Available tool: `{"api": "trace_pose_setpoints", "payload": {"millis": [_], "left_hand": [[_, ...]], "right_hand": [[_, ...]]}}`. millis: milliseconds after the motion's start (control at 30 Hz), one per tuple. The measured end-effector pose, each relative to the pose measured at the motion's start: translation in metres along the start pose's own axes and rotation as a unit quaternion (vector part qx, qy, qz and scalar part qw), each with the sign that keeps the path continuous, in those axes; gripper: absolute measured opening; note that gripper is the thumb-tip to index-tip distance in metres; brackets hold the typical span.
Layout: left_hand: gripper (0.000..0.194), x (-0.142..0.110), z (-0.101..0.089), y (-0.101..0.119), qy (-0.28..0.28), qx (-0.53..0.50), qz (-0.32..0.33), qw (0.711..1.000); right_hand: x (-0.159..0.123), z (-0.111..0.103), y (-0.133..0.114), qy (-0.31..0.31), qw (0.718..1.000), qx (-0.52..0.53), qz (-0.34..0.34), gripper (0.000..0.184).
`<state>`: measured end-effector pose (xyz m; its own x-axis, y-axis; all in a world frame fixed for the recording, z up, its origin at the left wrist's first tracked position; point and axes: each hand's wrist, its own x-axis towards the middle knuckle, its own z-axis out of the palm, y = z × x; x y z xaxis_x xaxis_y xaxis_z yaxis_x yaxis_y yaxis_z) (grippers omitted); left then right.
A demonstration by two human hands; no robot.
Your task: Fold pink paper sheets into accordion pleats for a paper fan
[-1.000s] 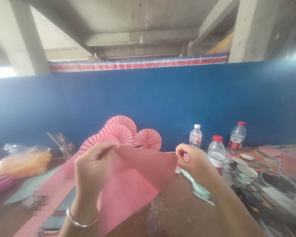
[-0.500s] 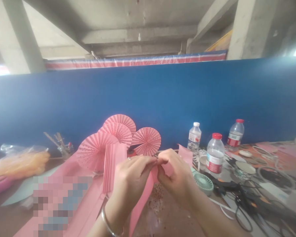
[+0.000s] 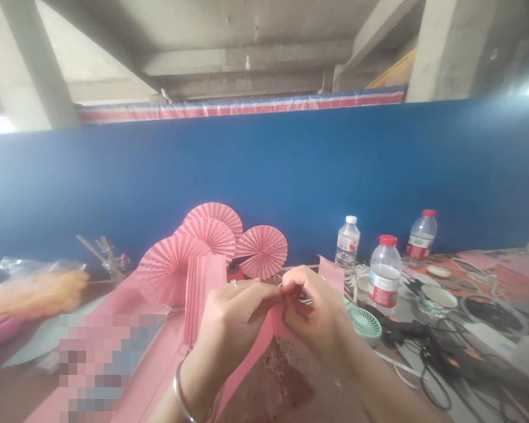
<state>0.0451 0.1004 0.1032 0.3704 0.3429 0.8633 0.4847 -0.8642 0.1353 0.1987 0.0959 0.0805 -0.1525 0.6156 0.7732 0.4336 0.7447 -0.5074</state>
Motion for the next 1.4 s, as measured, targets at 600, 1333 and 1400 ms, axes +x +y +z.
{"api": "trace_pose_setpoints", "payload": {"millis": [600, 1333, 1400], "left_hand": [[0.015, 0.003, -0.009, -0.005, 0.072, 0.017, -0.174, 0.982], [0.009, 0.000, -0.059, -0.031, 0.258, 0.085, -0.250, 0.929], [0.012, -0.003, -0.068, -0.036, 0.268, 0.091, -0.263, 0.923]], "right_hand": [[0.006, -0.010, 0.007, -0.031, 0.999, -0.035, 0.016, 0.012], [0.015, -0.030, 0.029, 0.037, 0.990, -0.128, 0.054, 0.013], [0.017, -0.038, 0.036, 0.067, 0.985, -0.143, 0.070, 0.012]]}}
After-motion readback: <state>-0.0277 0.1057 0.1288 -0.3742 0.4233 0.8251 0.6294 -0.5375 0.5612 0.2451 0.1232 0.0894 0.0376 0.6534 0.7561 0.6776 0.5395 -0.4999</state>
